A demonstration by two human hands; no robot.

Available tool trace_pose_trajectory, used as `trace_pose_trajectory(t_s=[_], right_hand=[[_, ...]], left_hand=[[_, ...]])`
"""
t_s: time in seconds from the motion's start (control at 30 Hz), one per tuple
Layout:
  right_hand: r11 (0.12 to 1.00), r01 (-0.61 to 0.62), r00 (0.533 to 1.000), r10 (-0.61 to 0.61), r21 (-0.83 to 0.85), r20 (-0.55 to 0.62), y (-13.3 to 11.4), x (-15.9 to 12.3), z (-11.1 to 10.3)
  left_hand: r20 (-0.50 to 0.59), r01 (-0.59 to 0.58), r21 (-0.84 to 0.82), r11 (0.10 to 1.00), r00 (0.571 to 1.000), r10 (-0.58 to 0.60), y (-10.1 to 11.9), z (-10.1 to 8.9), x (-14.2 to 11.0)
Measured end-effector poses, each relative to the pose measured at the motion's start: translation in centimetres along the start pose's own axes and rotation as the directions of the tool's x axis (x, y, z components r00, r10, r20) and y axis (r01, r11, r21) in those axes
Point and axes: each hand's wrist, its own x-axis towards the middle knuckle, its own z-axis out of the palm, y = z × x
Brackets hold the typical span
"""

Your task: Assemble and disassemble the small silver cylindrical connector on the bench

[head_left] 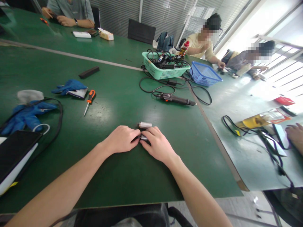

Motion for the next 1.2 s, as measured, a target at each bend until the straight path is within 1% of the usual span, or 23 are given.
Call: trace_pose_trajectory(t_s=[0.23,0.77,1.2], right_hand=[[1.0,-0.002,1.0,0.002,0.0,0.007,-0.01,0.04,-0.04],[1.0,-0.016,1.0,0.016,0.009,-0.007,0.1,0.02,0.01],[1.0,-0.02,1.0,0.02,0.006,-0.015,0.16,-0.05,0.0]], left_hand=[[-0.011,0.008,-0.013,1.0,1.0,-0.008,0.06,-0.06,0.05],[0.016,0.031,-0.014,0.999,0.999,-0.031,0.27,-0.44,0.18],[0.011,0.04,-0.013,0.999,0.999,-0.04,0.23,-0.39,0.18]])
